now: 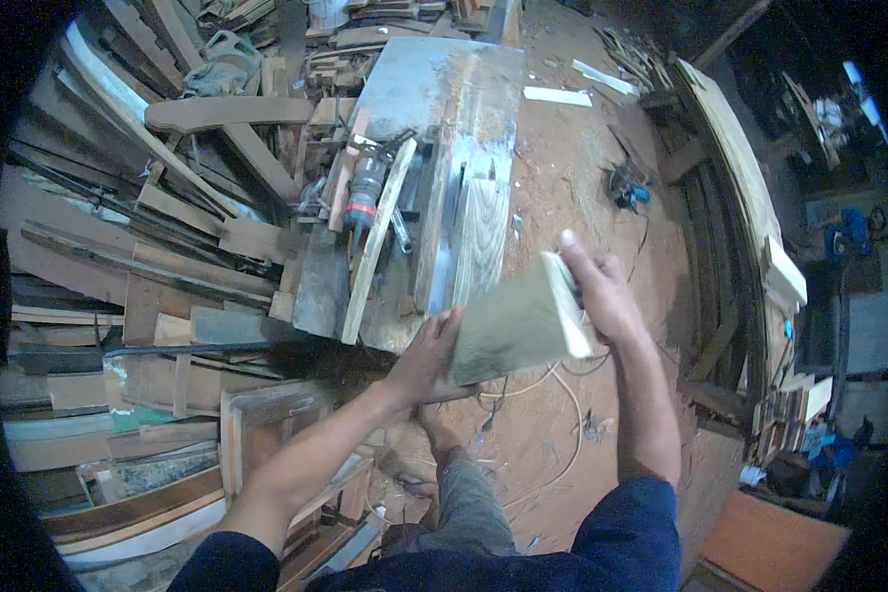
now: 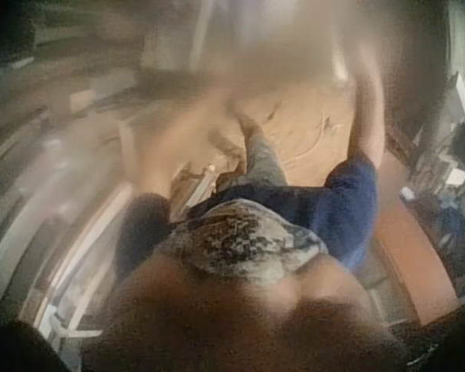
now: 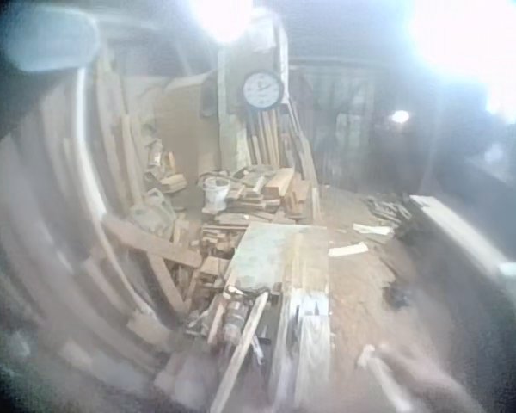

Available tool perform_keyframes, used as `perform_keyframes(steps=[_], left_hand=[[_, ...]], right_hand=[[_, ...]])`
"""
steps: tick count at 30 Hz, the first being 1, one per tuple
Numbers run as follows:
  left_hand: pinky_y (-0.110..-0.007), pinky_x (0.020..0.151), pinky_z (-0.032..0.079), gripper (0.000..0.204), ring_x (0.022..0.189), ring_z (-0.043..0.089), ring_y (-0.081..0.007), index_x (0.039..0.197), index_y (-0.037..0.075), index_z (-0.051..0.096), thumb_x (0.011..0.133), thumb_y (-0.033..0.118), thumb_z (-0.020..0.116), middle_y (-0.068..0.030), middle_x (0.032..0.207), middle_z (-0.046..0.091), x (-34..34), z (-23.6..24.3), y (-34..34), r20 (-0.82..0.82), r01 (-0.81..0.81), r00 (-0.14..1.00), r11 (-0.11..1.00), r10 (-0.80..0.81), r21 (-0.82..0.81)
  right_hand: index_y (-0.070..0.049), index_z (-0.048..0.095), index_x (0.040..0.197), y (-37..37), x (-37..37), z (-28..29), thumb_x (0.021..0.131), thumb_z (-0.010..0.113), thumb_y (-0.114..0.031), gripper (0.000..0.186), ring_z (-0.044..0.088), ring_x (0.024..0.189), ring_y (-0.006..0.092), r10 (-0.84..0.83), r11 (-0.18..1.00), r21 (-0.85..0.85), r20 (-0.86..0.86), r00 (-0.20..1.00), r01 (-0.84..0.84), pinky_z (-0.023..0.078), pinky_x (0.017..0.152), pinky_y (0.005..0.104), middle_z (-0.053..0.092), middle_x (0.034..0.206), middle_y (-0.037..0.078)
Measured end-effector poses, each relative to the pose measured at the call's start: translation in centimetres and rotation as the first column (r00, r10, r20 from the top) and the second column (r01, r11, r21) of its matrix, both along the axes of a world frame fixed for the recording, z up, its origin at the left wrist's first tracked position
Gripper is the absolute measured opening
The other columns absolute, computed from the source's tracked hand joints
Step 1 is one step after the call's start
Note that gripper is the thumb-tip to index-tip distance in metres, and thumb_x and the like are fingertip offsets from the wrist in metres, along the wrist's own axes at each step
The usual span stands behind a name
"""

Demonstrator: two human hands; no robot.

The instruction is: The person repeatedly feeds long wooden planks through a table saw to trim their edges. They handle each plank individually, guiding it through the blade and then setting the cut pieces aside on the floor or a nearby pile.

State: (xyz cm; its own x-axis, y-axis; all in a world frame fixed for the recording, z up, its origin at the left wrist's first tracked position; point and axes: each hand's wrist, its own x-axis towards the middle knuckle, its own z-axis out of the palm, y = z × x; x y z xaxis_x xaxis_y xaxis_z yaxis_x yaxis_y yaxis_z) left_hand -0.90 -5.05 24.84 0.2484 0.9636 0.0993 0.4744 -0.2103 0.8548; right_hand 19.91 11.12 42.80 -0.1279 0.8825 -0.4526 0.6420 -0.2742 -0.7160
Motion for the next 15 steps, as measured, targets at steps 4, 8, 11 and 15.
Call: perform_keyframes(steps=[4,8,11,15], left_hand=[[-0.042,0.11,0.04,0.108,0.133,0.047,-0.0357,0.156,0.002,0.023,0.077,0.04,0.084,-0.0258,0.144,0.045,3.7,-1.8,-6.7,0.237,-0.151,0.948,0.956,0.212,-0.253],[-0.036,0.101,0.047,0.08,0.119,0.059,-0.0235,0.147,-0.001,0.043,0.087,0.04,0.076,-0.0185,0.132,0.061,4.9,-10.7,-10.1,0.341,-0.232,0.826,0.822,0.449,-0.52],[-0.034,0.097,0.049,0.064,0.114,0.061,-0.0222,0.141,-0.002,0.049,0.094,0.036,0.069,-0.017,0.128,0.063,3.9,-15.4,-10.5,0.322,-0.287,0.774,0.756,0.545,-0.588],[-0.037,0.091,0.05,0.05,0.105,0.064,-0.0252,0.137,0.002,0.054,0.101,0.036,0.058,-0.0173,0.116,0.068,2.6,-20.1,-8.5,0.232,-0.403,0.761,0.722,0.606,-0.562]], right_hand=[[0.004,0.058,0.134,-10.2,3.1,-15.2,0.102,0.043,-0.057,0.07,0.065,0.107,0.0239,-0.138,0.987,-0.151,-0.592,0.794,0.059,0.051,0.094,0.0394,0.068,0.117,0.016],[-0.001,0.039,0.151,-19.5,-2.5,-23.0,0.1,0.06,-0.022,0.059,0.06,0.118,0.0237,-0.152,0.988,-0.102,-0.575,0.804,0.114,0.05,0.095,0.0331,0.06,0.134,0.019],[-0.001,0.041,0.15,-19.6,-4.8,-28.5,0.099,0.061,-0.021,0.058,0.054,0.126,0.0232,-0.158,0.987,-0.122,-0.55,0.82,0.108,0.042,0.106,0.0346,0.055,0.143,0.015],[-0.001,0.046,0.146,-17.8,-8.3,-34.5,0.1,0.058,-0.03,0.056,0.058,0.126,0.0327,-0.138,0.985,0.031,-0.457,0.879,0.17,0.043,0.106,0.0389,0.059,0.134,0.027]])
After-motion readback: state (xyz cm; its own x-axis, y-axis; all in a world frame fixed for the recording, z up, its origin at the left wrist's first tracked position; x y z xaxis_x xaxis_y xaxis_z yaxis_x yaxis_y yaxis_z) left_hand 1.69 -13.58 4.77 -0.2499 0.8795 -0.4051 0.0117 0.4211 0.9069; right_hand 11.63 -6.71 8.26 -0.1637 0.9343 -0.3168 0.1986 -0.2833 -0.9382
